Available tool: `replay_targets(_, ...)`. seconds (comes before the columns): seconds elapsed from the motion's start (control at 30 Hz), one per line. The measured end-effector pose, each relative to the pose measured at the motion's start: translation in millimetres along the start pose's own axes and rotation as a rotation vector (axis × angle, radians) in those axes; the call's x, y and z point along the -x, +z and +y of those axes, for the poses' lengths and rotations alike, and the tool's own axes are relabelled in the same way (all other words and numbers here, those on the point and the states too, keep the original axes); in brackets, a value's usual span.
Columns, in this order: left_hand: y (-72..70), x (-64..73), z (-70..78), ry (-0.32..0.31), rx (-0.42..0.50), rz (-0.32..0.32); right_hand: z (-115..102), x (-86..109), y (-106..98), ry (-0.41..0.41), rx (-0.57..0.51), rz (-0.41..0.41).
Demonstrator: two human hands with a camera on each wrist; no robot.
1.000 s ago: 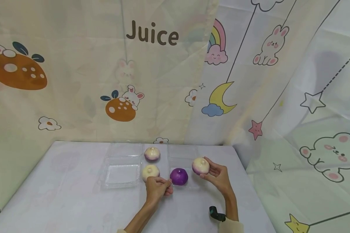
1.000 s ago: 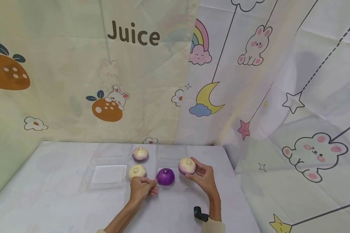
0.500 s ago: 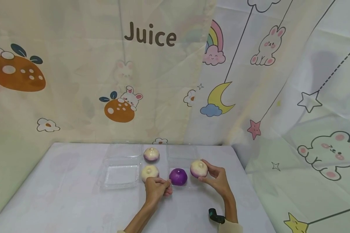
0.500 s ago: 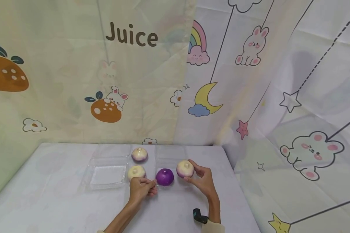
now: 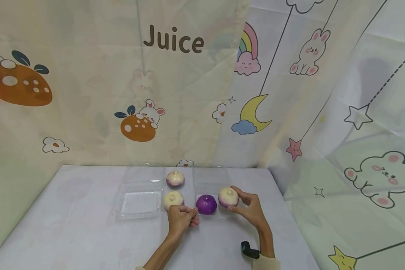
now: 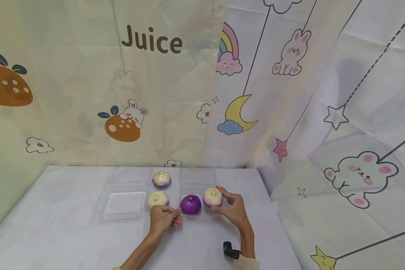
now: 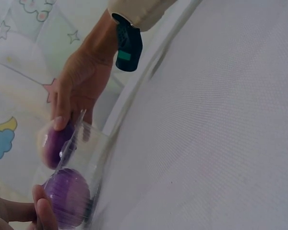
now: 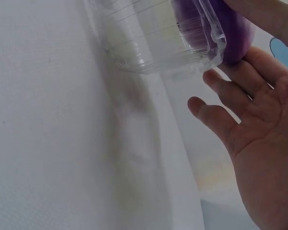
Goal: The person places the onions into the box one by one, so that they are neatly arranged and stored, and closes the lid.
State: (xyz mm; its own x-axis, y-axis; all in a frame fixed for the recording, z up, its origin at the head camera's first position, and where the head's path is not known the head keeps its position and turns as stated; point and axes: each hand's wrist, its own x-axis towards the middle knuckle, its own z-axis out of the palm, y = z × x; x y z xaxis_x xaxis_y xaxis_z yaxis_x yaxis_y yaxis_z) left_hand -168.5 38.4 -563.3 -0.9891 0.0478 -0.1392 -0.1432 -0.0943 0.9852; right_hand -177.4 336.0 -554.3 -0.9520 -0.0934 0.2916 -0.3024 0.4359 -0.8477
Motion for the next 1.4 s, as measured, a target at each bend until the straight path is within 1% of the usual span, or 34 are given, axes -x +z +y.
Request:
replay_targets(0.23,0.5,2.2,2.0,0.007,0.013,0.0,-1.7,0.9,2.1,0.022,0.023,0.005)
replay_targets(0.6,-0.1,0.0,-0.7,0.001,0.008,-0.003,-7.5,-1.1,9.6,0.068,0.126,-0.002)
replay_targets(0.8,0.1,0.5,-1.5,0.018,0.018,-0.002,-13.6,-3.0,9.8,0.101,0.16,-0.008)
replay_targets(1.07,-0.1,-0.3,-1.8,0.006,0.005,-0.003,-15.4,-3.2,10.4,0.109,0.203,-0.006)
replay_targets(1.4,0.3,0.4,-0.5,0.004,0.018,0.0,-19.4,-4.1,11.1,0.101,0.242,0.0)
